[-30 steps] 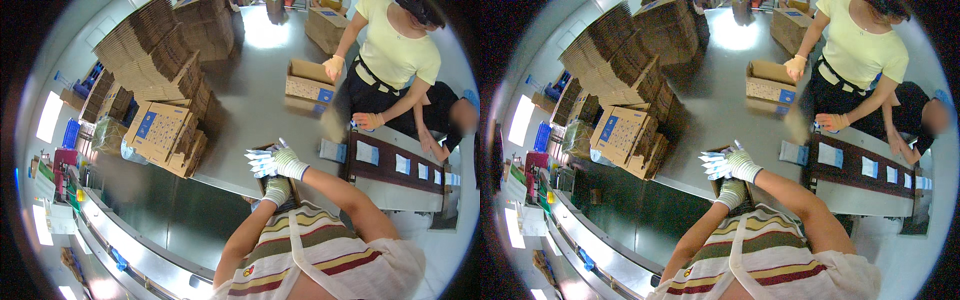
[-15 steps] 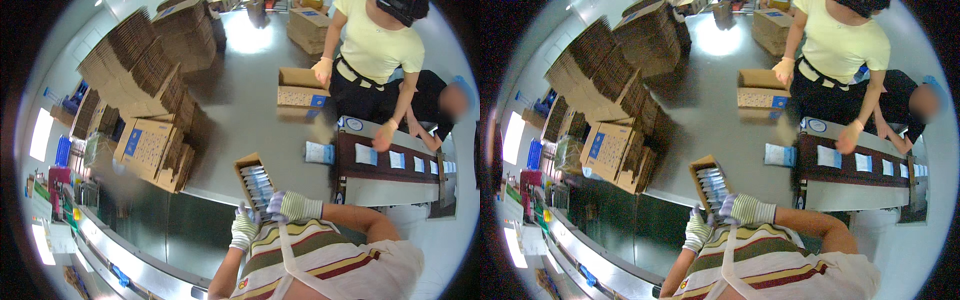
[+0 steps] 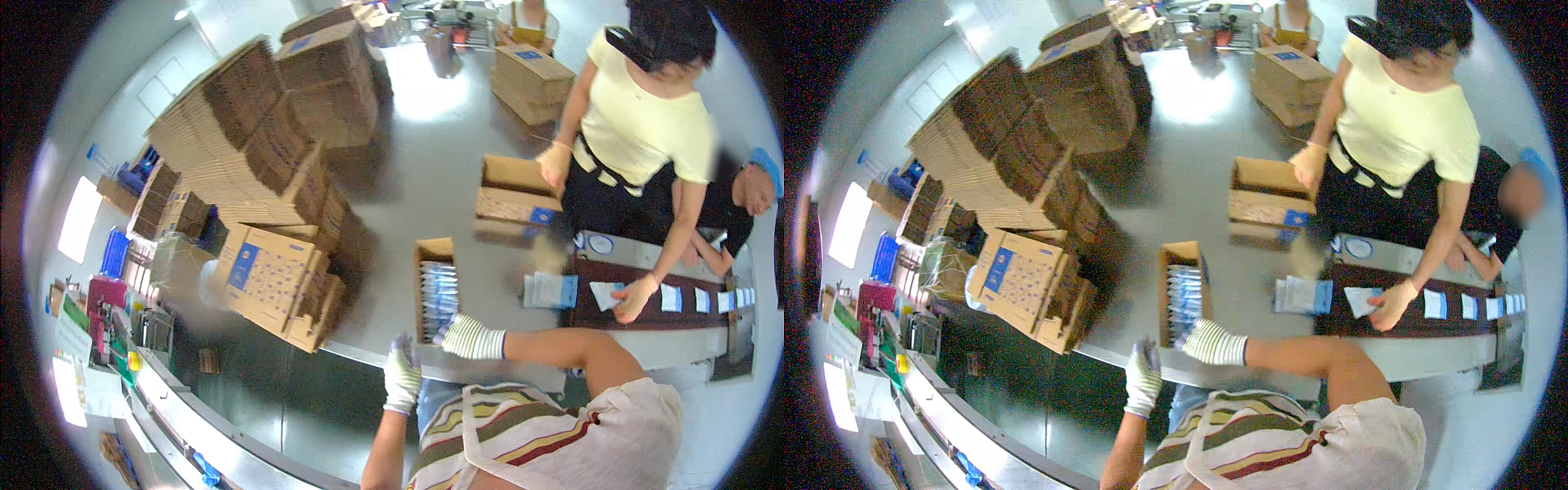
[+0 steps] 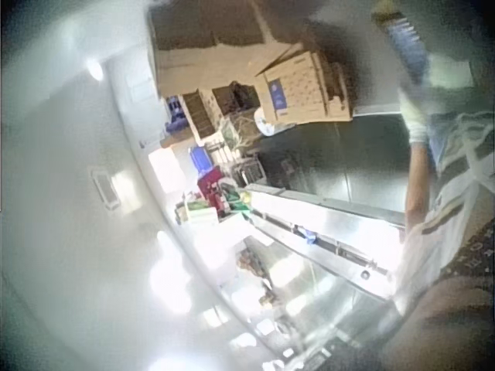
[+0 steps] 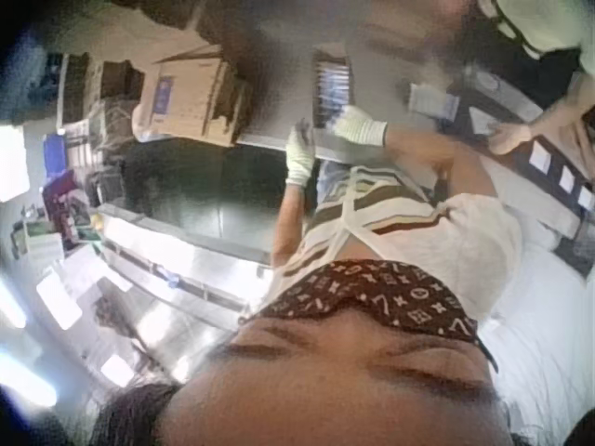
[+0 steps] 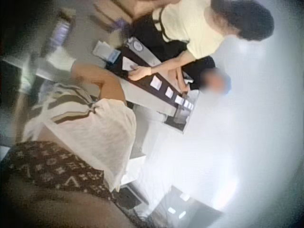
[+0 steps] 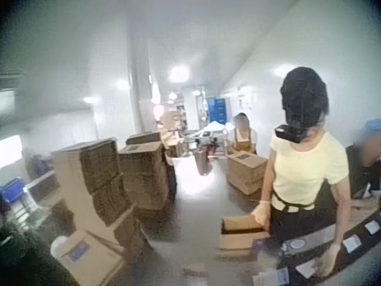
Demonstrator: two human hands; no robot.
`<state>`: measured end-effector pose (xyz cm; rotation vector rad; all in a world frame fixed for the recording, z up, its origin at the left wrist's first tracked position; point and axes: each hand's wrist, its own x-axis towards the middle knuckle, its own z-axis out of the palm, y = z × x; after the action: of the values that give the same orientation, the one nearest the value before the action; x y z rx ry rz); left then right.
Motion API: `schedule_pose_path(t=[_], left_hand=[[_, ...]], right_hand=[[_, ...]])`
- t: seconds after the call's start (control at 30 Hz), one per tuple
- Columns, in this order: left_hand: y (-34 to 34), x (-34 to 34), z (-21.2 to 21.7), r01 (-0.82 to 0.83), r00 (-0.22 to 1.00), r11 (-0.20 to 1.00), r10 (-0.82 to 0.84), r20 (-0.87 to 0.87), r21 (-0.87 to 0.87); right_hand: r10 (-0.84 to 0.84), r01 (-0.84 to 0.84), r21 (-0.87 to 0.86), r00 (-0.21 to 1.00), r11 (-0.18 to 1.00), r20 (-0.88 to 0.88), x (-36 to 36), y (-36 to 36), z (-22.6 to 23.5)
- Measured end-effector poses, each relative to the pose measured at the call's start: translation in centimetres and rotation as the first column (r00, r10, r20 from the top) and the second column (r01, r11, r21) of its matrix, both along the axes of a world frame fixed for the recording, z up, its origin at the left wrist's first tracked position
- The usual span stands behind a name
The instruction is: The person picks up blue packets from a conveyor belt and stacks them inside small cardboard boxes.
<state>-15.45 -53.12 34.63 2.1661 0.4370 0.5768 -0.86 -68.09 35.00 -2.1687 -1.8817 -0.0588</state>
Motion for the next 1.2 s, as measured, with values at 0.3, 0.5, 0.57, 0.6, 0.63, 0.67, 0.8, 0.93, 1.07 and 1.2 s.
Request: schedule_pose_path(t=[0.3,0.5,0.57,0.6,0.63,0.67,0.8,0.93,1.07,1.2], left_hand=[[7.4,1.1,7.3,0.109,0.974,0.770,0.044,-0.222,0.629],[16.1,10.8,17.0,0.083,0.920,0.576,0.269,-0.284,0.813],[17.3,12.8,19.2,0.135,0.774,0.670,0.388,-0.500,0.730],[17.6,13.5,19.5,0.152,0.716,0.713,0.398,-0.574,0.684],[17.9,14.1,19.3,0.163,0.652,0.755,0.400,-0.644,0.635],[18.3,14.8,18.1,0.192,0.652,0.694,0.439,-0.618,0.694],[18.9,13.9,14.1,0.112,0.790,0.542,0.460,-0.406,0.833],[15.4,9.4,14.2,0.103,0.853,0.446,0.421,-0.310,0.889],[8.1,3.9,22.5,-0.036,0.929,0.321,0.361,-0.087,0.946],[0.6,-2.5,28.5,-0.270,0.912,0.869,0.092,0.400,0.415]], right_hand=[[-0.681,0.627,0.272,0.701,0.730,0.210,26.0,9.7,13.6],[-0.281,0.269,-0.131,0.956,0.954,-0.088,11.3,9.5,11.9],[-0.213,0.131,-0.290,0.938,0.948,-0.274,6.5,5.9,8.2],[-0.239,0.131,-0.384,0.938,0.914,-0.249,4.3,4.1,6.9],[-0.226,0.130,-0.281,0.911,0.951,-0.344,2.6,1.3,4.3],[-0.284,0.149,-0.350,0.883,0.925,-0.374,1.5,-1.0,3.3],[-0.402,0.228,-0.393,0.797,0.891,-0.451,0.1,-7.4,-1.9],[-0.450,0.260,-0.483,0.830,0.836,-0.331,0.8,-9.6,-1.0],[-0.434,0.354,-0.254,0.774,0.900,-0.461,1.9,-9.6,5.3],[-0.261,0.550,0.198,0.644,0.812,-0.719,5.4,-8.8,8.5]])
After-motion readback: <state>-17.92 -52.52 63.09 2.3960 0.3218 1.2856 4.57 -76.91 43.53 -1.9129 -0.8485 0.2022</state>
